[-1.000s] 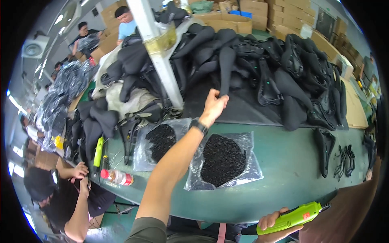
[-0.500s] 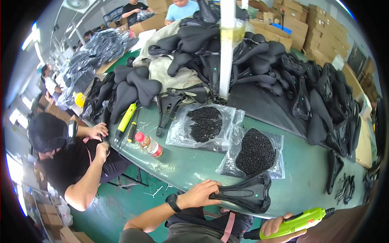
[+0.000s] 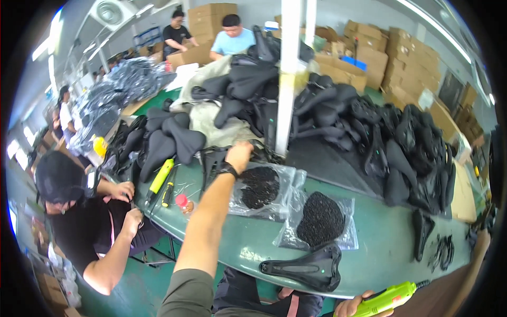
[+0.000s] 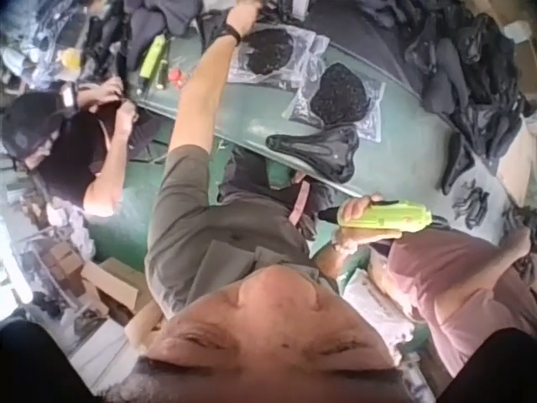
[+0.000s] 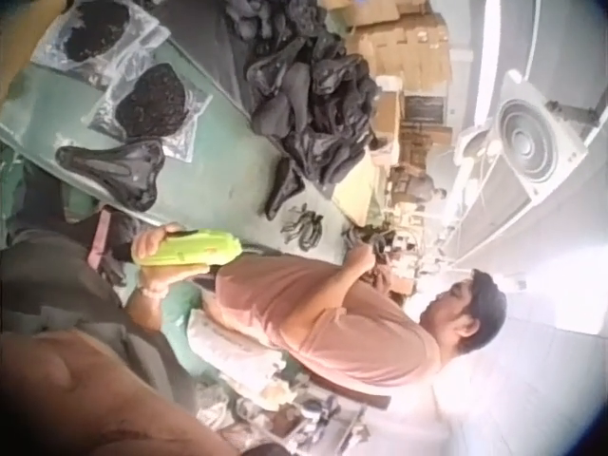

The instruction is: Assembling bicycle saddles by attaching the plastic base to the padded seat using an electric screwdriver.

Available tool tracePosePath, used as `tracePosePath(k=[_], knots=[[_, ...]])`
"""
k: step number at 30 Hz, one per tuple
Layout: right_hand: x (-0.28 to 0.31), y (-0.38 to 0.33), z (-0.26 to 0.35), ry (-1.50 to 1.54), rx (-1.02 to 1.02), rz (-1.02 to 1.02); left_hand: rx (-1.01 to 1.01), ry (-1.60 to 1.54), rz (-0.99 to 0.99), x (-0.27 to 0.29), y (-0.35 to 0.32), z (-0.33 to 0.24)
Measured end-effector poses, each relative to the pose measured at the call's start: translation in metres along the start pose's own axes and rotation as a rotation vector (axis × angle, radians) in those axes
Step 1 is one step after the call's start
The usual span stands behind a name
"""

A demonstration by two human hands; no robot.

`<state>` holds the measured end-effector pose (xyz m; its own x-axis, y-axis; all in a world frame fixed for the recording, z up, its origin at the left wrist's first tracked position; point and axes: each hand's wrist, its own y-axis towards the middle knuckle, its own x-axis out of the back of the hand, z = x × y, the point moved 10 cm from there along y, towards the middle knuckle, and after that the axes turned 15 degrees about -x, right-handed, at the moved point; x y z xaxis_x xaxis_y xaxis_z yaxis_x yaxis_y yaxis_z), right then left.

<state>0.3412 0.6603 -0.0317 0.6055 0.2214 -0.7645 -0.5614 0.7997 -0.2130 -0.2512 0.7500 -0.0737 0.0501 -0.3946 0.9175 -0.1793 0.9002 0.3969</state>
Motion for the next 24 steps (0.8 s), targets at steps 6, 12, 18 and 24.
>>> tracePosePath(k=[6, 12, 18, 24], knots=[[0.014, 0.013, 0.018, 0.053, 0.078, 0.005, 0.021, -0.073, -0.582, 0.116, -0.016, 0.009], [0.089, 0.035, 0.032, -0.213, -0.030, -0.240, -0.703, 0.008, -0.258, 0.143, -0.071, -0.289], [0.099, 0.065, 0.031, -1.018, -0.215, -0.514, -0.849, -0.456, 0.142, 0.072, -0.187, -0.443], [0.068, 0.105, 0.016, -1.589, -0.143, -0.541, -0.696, -0.750, 0.227, 0.058, -0.181, -0.449]])
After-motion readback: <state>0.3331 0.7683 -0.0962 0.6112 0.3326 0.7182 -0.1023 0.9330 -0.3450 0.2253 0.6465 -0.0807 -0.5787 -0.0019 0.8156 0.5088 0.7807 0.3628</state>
